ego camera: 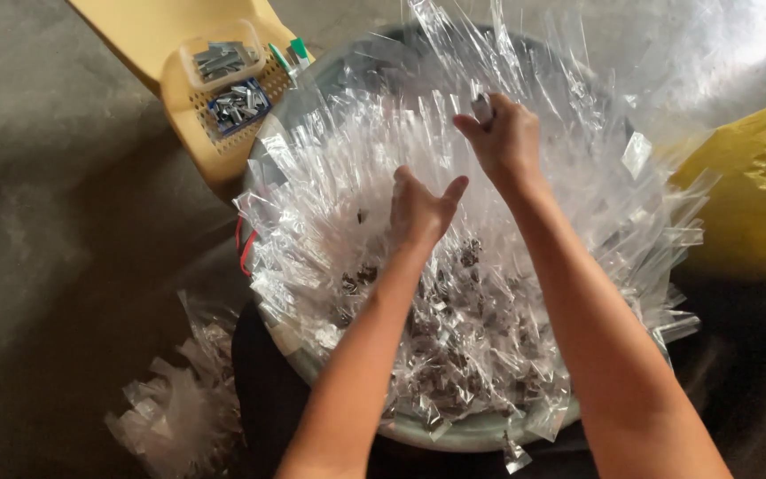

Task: Stapling small plastic bags filled with metal parts to seal them for packaging.

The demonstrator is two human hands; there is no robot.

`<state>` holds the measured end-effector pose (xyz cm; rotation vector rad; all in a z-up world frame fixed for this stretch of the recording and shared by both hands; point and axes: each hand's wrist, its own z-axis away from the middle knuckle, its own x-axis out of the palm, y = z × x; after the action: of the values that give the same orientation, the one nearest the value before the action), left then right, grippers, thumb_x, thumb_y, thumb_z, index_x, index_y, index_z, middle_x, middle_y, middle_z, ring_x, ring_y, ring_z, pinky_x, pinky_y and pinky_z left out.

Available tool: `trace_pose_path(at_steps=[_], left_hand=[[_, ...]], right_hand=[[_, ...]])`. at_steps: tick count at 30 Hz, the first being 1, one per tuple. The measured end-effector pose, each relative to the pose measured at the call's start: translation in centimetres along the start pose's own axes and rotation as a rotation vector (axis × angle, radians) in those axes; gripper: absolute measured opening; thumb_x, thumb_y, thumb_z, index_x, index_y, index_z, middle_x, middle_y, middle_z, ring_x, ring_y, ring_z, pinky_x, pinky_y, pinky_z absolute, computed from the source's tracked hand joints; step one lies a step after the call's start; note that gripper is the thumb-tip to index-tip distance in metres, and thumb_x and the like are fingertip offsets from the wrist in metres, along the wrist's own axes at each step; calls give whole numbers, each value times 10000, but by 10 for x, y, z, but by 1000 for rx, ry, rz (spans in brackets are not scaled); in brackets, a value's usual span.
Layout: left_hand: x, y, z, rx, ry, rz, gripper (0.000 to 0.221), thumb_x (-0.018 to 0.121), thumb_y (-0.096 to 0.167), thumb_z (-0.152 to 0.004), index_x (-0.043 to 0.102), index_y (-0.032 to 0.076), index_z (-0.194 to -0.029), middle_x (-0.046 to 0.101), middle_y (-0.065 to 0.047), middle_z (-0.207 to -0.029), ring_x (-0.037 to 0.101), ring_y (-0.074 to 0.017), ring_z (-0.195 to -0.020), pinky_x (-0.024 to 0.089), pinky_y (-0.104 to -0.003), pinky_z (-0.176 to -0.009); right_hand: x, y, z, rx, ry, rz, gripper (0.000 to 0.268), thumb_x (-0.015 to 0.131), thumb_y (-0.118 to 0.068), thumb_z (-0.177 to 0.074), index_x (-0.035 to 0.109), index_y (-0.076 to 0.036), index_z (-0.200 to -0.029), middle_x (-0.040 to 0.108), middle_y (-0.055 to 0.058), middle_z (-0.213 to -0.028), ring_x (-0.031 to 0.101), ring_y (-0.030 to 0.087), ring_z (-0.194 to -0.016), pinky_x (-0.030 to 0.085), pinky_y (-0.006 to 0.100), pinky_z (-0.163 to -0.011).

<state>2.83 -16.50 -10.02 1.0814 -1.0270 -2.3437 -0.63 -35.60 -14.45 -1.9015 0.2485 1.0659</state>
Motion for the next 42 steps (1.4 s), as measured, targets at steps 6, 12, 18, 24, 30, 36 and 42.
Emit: trace_pose_path(at_steps=[6, 12, 18, 24, 30, 36, 42], left_hand=[[1, 4, -15, 73, 114, -22, 267, 538, 455, -966, 709, 251, -946, 775, 33, -850, 758, -244, -983, 575, -393, -851], [-51, 25, 11, 449, 222, 750, 182, 636, 198, -1010, 737, 58, -1066, 770, -150, -1030, 697, -182, -1008, 582, -352, -885], [-100, 51, 69, 423, -178, 1006, 118, 700, 221, -961, 690, 156, -1059, 720, -37, -982, 656, -155, -837, 583, -276, -778], [-105, 57, 116, 698, -82, 915, 206, 782, 68, -916, 646, 127, -1058, 753, -40, -980, 759, -163, -944, 677, -264, -941], [-112, 53, 132, 722, -55, 736, 194, 768, 201, -918, 662, 111, -1053, 721, -34, -971, 696, -161, -857, 645, -222, -752], [-126, 38, 136, 697, -267, 785, 321, 618, 437, -985, 684, 131, -1055, 758, -50, -1010, 717, -146, -834, 571, -215, -635], [-129, 47, 148, 760, -146, 557, 365, 557, 376, -1025, 708, 48, -979, 661, -15, -743, 586, -119, -602, 474, -173, -519]], right_hand=[[6, -9, -7, 221, -154, -225, 45, 736, -240, -818, 716, -257, -781, 577, -4, -452, 643, 142, -427, 470, 277, -439], [-129, -76, 61, 55, -73, -562, 66, 711, -125, -968, 721, -94, -1026, 663, 125, -680, 592, 128, -520, 421, 200, -421], [-217, -142, 126, 33, -195, -749, 156, 737, -85, -987, 646, -102, -1112, 673, 11, -853, 616, 65, -639, 543, 178, -573], [-226, -164, 144, -59, -218, -709, 119, 756, -35, -966, 678, -52, -1055, 724, 57, -871, 677, 104, -647, 590, 191, -592], [-229, -183, 144, 71, -364, -966, 649, 767, -223, -872, 529, 41, -1415, 712, 45, -854, 637, 75, -623, 524, 172, -536], [-218, -151, 135, 18, -320, -1109, 73, 740, -180, -973, 682, -145, -999, 703, 58, -1034, 632, 43, -716, 563, 167, -650], [-236, -179, 143, -91, -561, -757, 513, 680, -198, -941, 584, -5, -1407, 597, -23, -815, 537, 53, -654, 461, 171, -571]])
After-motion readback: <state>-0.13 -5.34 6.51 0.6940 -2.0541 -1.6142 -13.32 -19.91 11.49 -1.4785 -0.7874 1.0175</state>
